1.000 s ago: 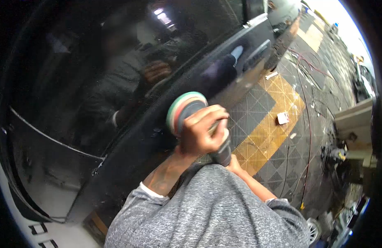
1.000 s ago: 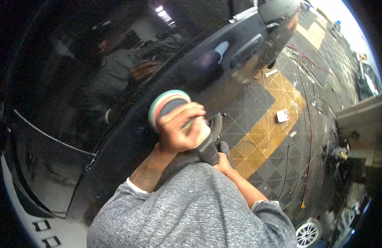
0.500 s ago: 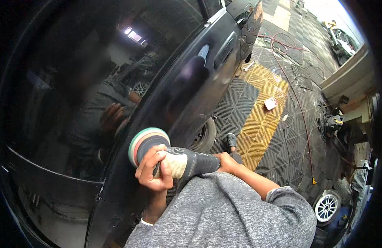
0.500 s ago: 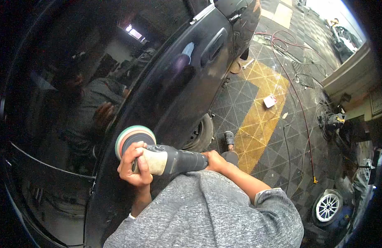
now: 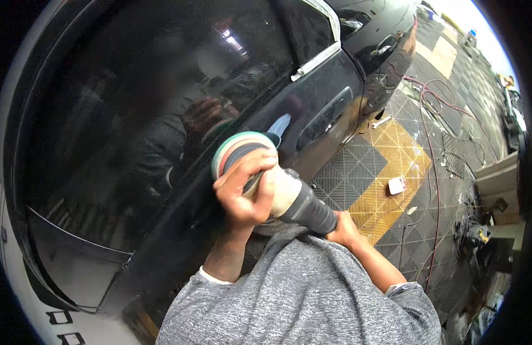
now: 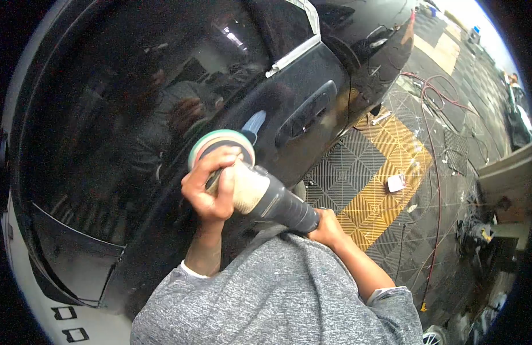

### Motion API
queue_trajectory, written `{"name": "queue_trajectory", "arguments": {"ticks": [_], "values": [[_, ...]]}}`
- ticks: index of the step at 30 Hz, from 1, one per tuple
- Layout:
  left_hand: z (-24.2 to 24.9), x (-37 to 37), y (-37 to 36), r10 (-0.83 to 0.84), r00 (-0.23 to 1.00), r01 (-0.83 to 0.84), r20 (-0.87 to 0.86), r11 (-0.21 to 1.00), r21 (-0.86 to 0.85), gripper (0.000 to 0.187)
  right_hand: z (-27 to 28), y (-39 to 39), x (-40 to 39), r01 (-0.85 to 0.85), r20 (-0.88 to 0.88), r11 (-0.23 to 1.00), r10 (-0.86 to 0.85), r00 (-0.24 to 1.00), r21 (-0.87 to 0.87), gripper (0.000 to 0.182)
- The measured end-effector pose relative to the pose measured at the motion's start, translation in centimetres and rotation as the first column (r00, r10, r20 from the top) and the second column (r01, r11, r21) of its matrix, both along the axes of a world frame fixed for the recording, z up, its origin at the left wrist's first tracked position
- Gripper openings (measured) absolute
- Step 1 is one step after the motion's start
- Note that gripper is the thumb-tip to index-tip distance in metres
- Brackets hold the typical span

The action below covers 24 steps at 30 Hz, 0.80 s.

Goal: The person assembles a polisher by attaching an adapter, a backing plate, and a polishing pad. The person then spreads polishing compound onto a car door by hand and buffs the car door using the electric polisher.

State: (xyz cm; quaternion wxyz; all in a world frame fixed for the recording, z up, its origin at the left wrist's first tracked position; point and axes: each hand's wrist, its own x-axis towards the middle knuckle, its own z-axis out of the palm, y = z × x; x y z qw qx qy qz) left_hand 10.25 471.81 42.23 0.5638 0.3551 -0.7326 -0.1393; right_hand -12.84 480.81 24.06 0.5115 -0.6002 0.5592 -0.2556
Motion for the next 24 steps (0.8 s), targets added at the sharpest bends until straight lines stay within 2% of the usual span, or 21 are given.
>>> {"name": "queue_trajectory", "arguments": {"ticks": [1,4,5,9,10,12,16,18,20,22,24], "values": [[-0.5,0.4,0.5,0.019,0.999,-0.018,-0.033,1.0,0.021,0.018,1.1,-0.6,-0.4,-0.034,0.01,0.996,0.033,0.999,0.077,0.04],[-1.2,1.4,1.6,0.022,0.997,-0.023,-0.076,1.0,-0.011,0.022,1.5,-1.8,-1.0,-0.089,0.078,0.996,0.087,0.993,0.025,0.048],[-1.3,1.3,1.4,0.029,0.999,-0.03,-0.046,1.0,-0.009,0.022,1.7,-2.1,-1.4,-0.08,0.104,0.995,0.073,0.992,0.065,0.053],[-0.2,-2.2,-2.3,-0.024,1.0,0.024,0.01,1.0,0.017,0.021,1.5,-2.8,-3.1,-0.026,0.119,0.994,0.013,0.993,0.102,0.047],[0.0,-3.1,-3.2,-0.063,0.998,0.064,-0.014,0.997,0.05,0.02,1.4,-2.8,-3.4,-0.018,0.075,0.994,0.01,0.997,0.104,0.046],[0.4,-3.7,-3.9,-0.072,0.997,0.07,0.041,0.996,0.047,0.021,1.3,-2.9,-3.8,-0.011,0.032,0.994,0.008,0.999,0.104,0.045],[-1.1,-1.4,-1.4,0.036,0.999,-0.036,-0.033,0.999,0.009,0.024,2.9,-4.1,-4.0,-0.076,0.111,0.995,0.068,0.991,0.068,0.046],[-1.4,-1.1,-0.1,0.06,0.99,-0.054,-0.129,0.997,0.055,0.026,2.9,-4.3,-4.4,-0.138,0.002,0.99,0.138,0.99,0.034,0.049],[-1.5,-1.9,-0.1,0.089,0.987,-0.079,-0.133,0.994,0.077,0.026,1.2,-3.8,-5.1,-0.149,-0.007,0.988,0.149,0.989,-0.03,0.051],[-1.3,-3.3,-1.8,0.046,0.998,-0.043,-0.04,0.997,0.07,0.024,1.0,-3.4,-5.7,-0.087,0.047,0.996,0.087,0.995,-0.01,0.047],[-0.5,-5.2,-3.8,-0.021,1.0,0.022,-0.017,0.999,0.046,0.021,0.8,-3.2,-5.9,-0.077,0.002,0.996,0.077,0.997,0.035,0.042]]}}
